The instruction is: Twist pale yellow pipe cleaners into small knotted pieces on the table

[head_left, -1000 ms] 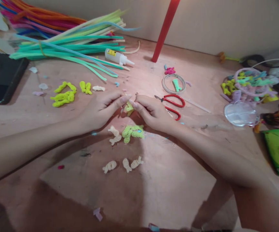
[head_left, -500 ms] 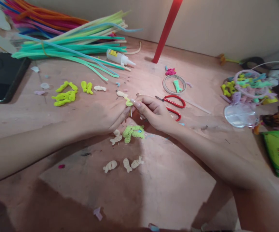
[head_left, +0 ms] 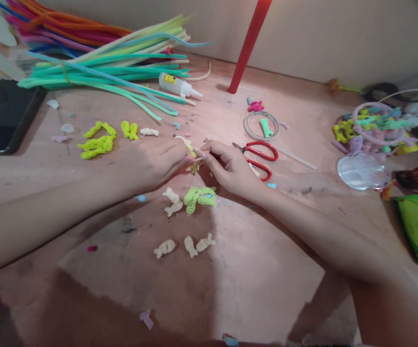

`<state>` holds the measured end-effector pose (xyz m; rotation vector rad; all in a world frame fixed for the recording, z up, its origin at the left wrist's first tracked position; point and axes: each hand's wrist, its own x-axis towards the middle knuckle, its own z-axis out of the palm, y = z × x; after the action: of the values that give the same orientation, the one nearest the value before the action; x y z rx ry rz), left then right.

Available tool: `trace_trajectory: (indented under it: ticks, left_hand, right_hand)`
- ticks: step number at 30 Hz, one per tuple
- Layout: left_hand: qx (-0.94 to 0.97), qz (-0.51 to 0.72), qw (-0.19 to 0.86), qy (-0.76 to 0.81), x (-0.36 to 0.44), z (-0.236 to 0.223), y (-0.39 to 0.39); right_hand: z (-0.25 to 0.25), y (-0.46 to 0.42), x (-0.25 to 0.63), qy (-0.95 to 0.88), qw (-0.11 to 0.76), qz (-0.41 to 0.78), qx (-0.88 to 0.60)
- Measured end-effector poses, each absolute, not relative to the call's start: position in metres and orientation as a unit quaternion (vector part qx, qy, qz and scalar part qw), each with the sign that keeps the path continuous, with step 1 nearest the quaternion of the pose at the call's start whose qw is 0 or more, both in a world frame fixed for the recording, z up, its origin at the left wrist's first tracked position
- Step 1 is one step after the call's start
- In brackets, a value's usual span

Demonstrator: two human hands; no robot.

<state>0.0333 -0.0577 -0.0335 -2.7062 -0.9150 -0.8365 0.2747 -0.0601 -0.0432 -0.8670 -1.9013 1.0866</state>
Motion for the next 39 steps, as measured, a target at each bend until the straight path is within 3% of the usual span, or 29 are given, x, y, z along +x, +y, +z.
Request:
trace_trajectory:
  ticks: [3,9,12,15,21,25,28,39]
  left_hand:
    - [-0.897,-0.281,0.035,-0.34,0.03,-0.031,-0.054]
    - [-0.879,-0.285,-0.191,-0.333,0.038,-0.032,-0.049]
    - [-0.856,-0.296,-0.252,-0.34,0.041,-0.031,-0.051]
    - [-0.869,-0.299,-0.207,-0.337,0.039,-0.03,-0.052]
    - [-0.925,-0.319,0.128,-0.165,0.036,-0.025,-0.052]
    - [-0.909,-0.305,0.231,-0.163,0.035,-0.024,-0.05]
    - [-0.912,-0.286,0.217,-0.197,0.033,-0.025,-0.05]
    - [-0.913,-0.315,-0.023,-0.258,0.037,-0.032,-0.054]
  right_hand:
    - [-0.044,-0.06,0.275,-0.759,0.377,0.431,-0.31]
    - [-0.043,-0.058,0.277,-0.782,0.396,0.415,-0.244]
    - [-0.042,-0.057,0.276,-0.783,0.392,0.417,-0.244]
    - [-0.041,-0.058,0.275,-0.737,0.39,0.483,-0.27]
    - [-0.022,-0.063,0.273,-0.554,0.259,0.727,-0.313]
    - [-0.01,-0.066,0.273,-0.471,0.272,0.776,-0.319]
    - [-0.016,-0.068,0.272,-0.477,0.302,0.768,-0.303]
    - [-0.039,-0.073,0.27,-0.611,0.405,0.598,-0.324]
